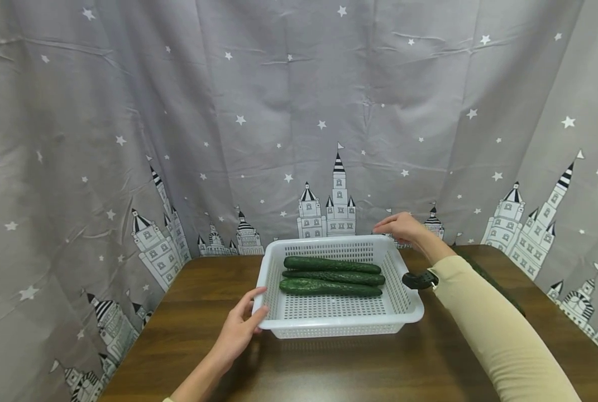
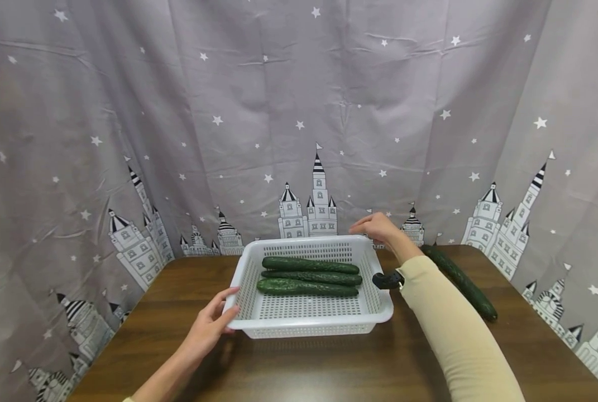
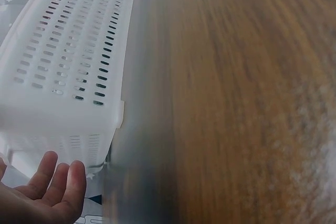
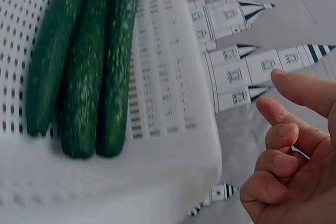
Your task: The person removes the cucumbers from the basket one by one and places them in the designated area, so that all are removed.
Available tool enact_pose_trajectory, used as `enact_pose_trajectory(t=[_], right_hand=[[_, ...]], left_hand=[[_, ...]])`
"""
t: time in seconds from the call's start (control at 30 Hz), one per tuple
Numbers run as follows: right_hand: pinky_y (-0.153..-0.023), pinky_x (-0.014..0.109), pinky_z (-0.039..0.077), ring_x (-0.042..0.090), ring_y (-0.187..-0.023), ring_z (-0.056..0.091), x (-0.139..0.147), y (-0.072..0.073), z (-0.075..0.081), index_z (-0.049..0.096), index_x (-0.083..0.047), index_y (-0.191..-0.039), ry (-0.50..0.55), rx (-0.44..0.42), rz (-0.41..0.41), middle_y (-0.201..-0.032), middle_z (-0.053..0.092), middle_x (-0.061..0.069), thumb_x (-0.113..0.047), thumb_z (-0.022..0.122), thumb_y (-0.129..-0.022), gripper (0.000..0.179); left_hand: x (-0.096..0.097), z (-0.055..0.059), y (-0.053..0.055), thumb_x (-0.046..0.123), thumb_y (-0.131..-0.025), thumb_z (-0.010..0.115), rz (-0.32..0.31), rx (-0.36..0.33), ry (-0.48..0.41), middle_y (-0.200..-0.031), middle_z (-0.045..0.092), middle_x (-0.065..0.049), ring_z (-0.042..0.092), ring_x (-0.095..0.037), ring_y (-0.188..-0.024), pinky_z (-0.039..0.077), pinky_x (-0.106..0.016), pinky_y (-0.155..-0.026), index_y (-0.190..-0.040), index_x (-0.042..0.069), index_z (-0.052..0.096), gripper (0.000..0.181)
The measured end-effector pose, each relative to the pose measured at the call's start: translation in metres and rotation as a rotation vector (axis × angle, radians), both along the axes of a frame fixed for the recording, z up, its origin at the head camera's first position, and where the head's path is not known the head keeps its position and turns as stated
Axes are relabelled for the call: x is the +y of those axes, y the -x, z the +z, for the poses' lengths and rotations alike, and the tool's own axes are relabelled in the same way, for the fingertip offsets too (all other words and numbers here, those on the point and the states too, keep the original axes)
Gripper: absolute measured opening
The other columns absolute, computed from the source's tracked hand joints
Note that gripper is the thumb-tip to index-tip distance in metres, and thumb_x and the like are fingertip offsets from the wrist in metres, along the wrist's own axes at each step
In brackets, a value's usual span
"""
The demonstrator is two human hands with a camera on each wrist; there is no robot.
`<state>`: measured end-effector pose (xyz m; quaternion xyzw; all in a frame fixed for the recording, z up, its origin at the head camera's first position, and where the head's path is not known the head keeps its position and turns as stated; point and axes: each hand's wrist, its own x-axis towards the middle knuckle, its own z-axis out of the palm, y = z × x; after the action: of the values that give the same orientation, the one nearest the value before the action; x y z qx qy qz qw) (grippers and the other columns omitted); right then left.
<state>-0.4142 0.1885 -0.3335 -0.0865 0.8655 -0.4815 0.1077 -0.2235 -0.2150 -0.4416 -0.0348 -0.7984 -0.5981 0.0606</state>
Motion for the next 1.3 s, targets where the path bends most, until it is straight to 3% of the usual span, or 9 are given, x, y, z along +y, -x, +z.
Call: enact_pose_trajectory(t=[0.17, 0.27, 0.57, 0.8, 1.1, 1.3], right_hand=[[-0.053, 0.030, 0.030, 0.009, -0.045, 0.022, -0.013, 0.000, -0.005, 0.064, -0.004, -0.132, 0.033, -0.041, 0.019, -0.053, 0.034, -0.009, -0.025, 0.069, -0.095, 0.043], [-0.052, 0.029, 0.029, 0.008, -0.046, 0.021, -0.021, -0.001, -0.008, 0.063, -0.003, -0.133, 0.063, -0.046, 0.033, -0.051, 0.029, -0.010, -0.024, 0.069, -0.096, 0.043], [-0.055, 0.031, 0.029, 0.009, -0.046, 0.021, -0.049, 0.001, -0.021, 0.066, -0.004, -0.130, 0.132, -0.111, 0.048, -0.049, 0.031, -0.009, -0.020, 0.071, -0.094, 0.040], [-0.053, 0.028, 0.029, 0.008, -0.046, 0.024, -0.058, 0.004, -0.037, 0.060, 0.000, -0.136, 0.144, -0.151, 0.062, -0.050, 0.032, -0.009, -0.019, 0.070, -0.095, 0.046], [-0.051, 0.027, 0.030, 0.008, -0.045, 0.026, -0.057, 0.007, -0.053, 0.066, -0.002, -0.130, 0.108, -0.162, 0.013, -0.053, 0.043, -0.008, -0.020, 0.073, -0.092, 0.042], [-0.050, 0.027, 0.028, 0.008, -0.046, 0.023, -0.060, 0.010, -0.063, 0.068, 0.000, -0.127, 0.055, -0.148, 0.026, -0.047, 0.034, -0.007, -0.018, 0.072, -0.092, 0.040]], left_hand=[[0.004, 0.001, -0.001, 0.015, -0.097, 0.066, -0.004, 0.003, -0.005, -0.108, 0.065, -0.018, 0.059, -0.016, -0.083, 0.050, -0.028, -0.067, -0.142, 0.017, 0.054, 0.046], [0.006, 0.001, -0.001, 0.016, -0.097, 0.066, -0.005, 0.016, -0.003, -0.109, 0.065, -0.017, 0.059, -0.015, -0.083, 0.050, -0.028, -0.067, -0.142, 0.016, 0.053, 0.046], [0.002, -0.001, -0.003, 0.015, -0.097, 0.066, 0.012, -0.007, 0.003, -0.109, 0.064, -0.018, 0.059, -0.017, -0.084, 0.051, -0.029, -0.067, -0.141, 0.017, 0.054, 0.046], [0.002, -0.001, -0.002, 0.016, -0.098, 0.065, 0.015, -0.011, 0.017, -0.107, 0.064, -0.017, 0.059, -0.017, -0.083, 0.051, -0.029, -0.067, -0.141, 0.018, 0.054, 0.045], [0.002, 0.002, 0.001, 0.016, -0.097, 0.066, 0.008, 0.012, 0.029, -0.107, 0.065, -0.017, 0.059, -0.016, -0.083, 0.051, -0.028, -0.067, -0.141, 0.017, 0.054, 0.046], [0.002, 0.001, 0.001, 0.013, -0.098, 0.065, 0.025, 0.004, 0.043, -0.106, 0.064, -0.017, 0.059, -0.018, -0.085, 0.051, -0.029, -0.068, -0.141, 0.017, 0.054, 0.045]])
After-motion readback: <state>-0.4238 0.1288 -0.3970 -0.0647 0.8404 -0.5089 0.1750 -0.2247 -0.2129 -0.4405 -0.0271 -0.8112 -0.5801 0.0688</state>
